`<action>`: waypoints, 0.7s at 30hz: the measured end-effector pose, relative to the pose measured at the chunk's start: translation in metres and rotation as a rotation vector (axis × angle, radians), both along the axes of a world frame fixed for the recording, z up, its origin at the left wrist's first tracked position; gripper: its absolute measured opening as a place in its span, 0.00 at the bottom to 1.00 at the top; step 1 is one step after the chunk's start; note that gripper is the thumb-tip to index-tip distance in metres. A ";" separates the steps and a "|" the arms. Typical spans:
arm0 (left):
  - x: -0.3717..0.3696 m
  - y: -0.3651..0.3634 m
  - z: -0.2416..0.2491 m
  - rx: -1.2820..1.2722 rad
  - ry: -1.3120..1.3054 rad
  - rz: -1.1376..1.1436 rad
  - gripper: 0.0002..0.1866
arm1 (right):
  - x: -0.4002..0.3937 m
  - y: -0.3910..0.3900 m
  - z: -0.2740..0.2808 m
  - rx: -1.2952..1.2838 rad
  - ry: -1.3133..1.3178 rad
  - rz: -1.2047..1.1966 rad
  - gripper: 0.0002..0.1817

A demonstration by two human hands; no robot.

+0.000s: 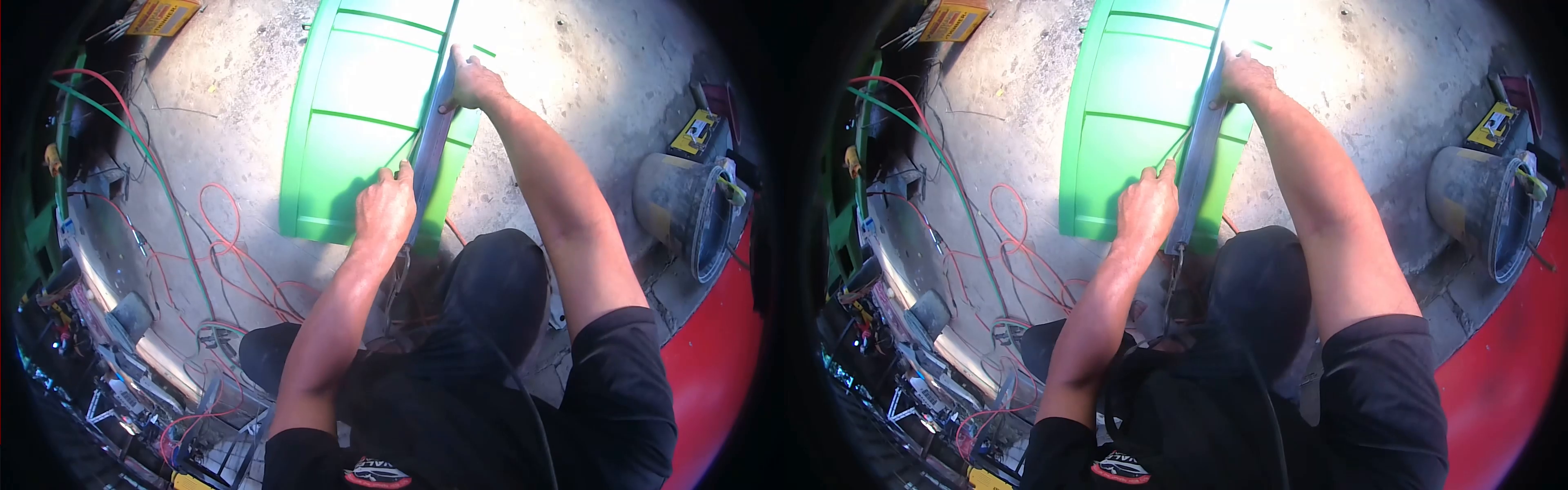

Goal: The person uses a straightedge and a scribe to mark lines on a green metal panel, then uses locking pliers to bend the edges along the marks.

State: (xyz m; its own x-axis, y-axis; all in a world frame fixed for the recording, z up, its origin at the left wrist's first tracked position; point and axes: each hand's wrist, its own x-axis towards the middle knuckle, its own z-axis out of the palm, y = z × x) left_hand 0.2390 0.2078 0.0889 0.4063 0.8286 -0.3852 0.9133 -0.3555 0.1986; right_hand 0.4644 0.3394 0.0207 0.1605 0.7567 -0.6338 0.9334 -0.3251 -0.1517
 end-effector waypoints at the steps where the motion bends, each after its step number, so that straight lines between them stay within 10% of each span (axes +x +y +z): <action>1: 0.000 -0.001 0.000 -0.012 0.019 -0.018 0.21 | 0.001 0.000 -0.001 -0.001 0.000 -0.001 0.75; 21: -0.071 -0.107 0.050 -0.233 0.173 -0.113 0.21 | 0.000 0.001 0.004 -0.023 0.024 -0.017 0.77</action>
State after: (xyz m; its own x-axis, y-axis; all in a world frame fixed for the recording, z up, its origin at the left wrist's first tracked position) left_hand 0.1679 0.1010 0.1390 0.4028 0.6630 -0.6310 0.8979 -0.4201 0.1317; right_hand 0.4645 0.3403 0.0243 0.1579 0.7390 -0.6550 0.9239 -0.3447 -0.1661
